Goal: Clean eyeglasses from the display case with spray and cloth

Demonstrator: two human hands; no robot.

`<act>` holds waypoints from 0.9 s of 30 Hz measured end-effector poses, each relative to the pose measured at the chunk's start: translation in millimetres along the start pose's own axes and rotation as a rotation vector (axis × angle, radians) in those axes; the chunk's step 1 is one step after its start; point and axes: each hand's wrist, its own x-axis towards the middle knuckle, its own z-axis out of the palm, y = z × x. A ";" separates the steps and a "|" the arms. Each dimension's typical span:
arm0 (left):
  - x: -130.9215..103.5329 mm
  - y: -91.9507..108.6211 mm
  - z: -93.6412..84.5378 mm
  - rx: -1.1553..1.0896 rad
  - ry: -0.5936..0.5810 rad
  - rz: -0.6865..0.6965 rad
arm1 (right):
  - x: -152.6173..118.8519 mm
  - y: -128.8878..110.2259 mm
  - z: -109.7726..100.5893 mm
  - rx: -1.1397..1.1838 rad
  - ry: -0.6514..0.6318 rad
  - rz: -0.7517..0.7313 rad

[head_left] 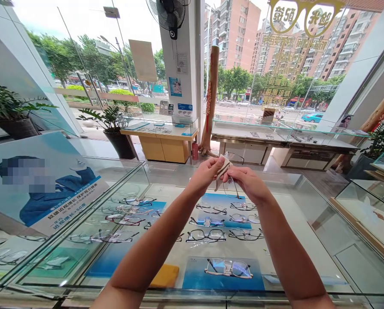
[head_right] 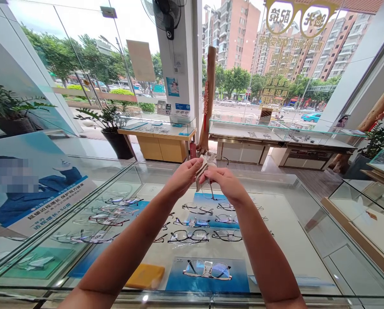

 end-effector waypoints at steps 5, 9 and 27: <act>-0.1 2.3 -0.6 -0.015 -0.164 0.055 | 0.6 2.9 -1.6 -0.008 0.009 -0.007; 2.6 2.4 -6.4 -0.049 -0.315 0.043 | 0.8 1.1 -1.1 0.014 -0.019 -0.022; -7.3 13.9 3.8 -0.189 -0.227 0.146 | 4.7 6.8 -2.7 0.102 0.052 0.022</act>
